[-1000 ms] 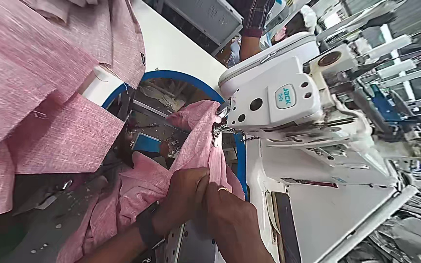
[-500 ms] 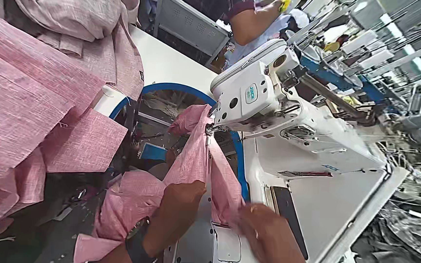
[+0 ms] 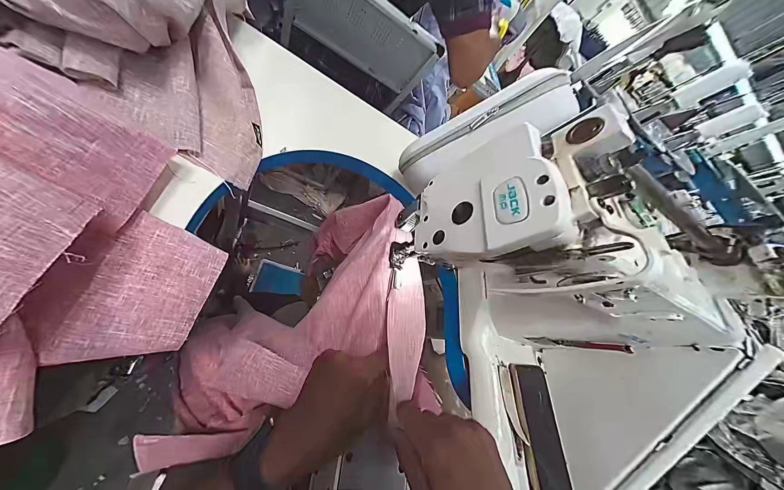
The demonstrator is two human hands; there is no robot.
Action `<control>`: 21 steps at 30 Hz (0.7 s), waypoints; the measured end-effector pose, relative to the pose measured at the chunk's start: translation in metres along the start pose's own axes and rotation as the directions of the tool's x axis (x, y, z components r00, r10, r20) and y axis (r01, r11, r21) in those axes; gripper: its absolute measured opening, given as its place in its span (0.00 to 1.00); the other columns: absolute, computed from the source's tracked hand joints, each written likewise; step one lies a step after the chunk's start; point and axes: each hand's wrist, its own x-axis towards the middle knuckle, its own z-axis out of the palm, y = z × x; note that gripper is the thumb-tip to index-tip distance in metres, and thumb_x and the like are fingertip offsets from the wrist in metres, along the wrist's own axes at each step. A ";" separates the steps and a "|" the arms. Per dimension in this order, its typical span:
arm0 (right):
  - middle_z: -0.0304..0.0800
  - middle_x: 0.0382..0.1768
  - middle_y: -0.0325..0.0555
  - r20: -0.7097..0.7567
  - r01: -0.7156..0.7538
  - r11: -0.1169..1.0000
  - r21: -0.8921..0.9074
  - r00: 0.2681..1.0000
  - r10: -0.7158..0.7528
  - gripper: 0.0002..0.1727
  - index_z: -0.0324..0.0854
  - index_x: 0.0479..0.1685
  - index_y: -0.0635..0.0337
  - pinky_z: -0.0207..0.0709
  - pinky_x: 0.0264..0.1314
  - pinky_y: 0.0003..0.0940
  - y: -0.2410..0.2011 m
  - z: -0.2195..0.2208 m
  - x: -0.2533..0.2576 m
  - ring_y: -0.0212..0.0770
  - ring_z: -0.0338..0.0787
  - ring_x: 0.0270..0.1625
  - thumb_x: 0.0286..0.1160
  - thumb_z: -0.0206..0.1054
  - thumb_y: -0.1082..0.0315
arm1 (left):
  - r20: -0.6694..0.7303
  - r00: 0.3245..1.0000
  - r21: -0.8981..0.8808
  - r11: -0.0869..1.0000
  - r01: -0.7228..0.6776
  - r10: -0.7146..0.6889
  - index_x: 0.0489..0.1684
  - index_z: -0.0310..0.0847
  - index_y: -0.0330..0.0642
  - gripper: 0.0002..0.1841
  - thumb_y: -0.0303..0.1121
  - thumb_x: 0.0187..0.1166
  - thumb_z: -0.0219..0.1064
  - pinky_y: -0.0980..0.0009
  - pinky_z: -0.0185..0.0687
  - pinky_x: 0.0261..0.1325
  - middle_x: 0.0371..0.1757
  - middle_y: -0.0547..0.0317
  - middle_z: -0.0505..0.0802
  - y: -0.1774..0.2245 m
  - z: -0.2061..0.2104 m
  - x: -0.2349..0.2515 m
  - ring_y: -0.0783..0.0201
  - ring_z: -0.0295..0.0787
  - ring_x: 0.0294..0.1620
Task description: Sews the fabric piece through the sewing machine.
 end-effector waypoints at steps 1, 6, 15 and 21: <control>0.78 0.10 0.49 -0.012 0.004 1.000 0.010 1.000 -0.003 0.12 0.84 0.22 0.62 0.72 0.15 0.48 0.001 0.002 0.000 0.52 0.85 0.15 0.70 0.66 0.65 | 0.021 1.000 -0.031 0.999 -0.004 0.005 0.29 0.88 0.40 0.12 0.31 0.79 0.59 0.61 0.70 0.16 0.10 0.57 0.79 -0.002 -0.001 -0.002 0.59 0.77 0.11; 0.76 0.10 0.47 -0.029 0.011 0.999 0.039 1.000 -0.010 0.15 0.82 0.18 0.62 0.70 0.15 0.45 0.004 0.002 0.002 0.49 0.83 0.14 0.69 0.67 0.62 | 0.104 0.994 0.056 0.998 -0.026 0.020 0.35 0.87 0.40 0.11 0.31 0.82 0.58 0.61 0.70 0.18 0.11 0.57 0.78 0.000 -0.013 0.005 0.57 0.79 0.13; 0.77 0.11 0.46 -0.151 -0.021 0.997 0.070 0.988 0.032 0.13 0.82 0.18 0.63 0.72 0.17 0.44 0.005 0.017 0.002 0.47 0.84 0.16 0.67 0.67 0.64 | 0.142 0.988 -0.092 0.993 0.080 -0.066 0.29 0.85 0.36 0.13 0.29 0.83 0.57 0.56 0.74 0.24 0.15 0.52 0.82 0.005 -0.008 -0.002 0.53 0.82 0.18; 0.85 0.13 0.43 -0.502 -0.048 0.991 -0.122 0.865 -0.020 0.11 0.95 0.33 0.63 0.74 0.25 0.32 -0.006 0.037 -0.009 0.41 0.83 0.17 0.70 0.66 0.70 | -0.192 0.980 0.083 0.994 0.067 -0.050 0.31 0.90 0.39 0.12 0.29 0.75 0.59 0.65 0.73 0.16 0.13 0.59 0.82 0.013 0.020 -0.012 0.62 0.81 0.13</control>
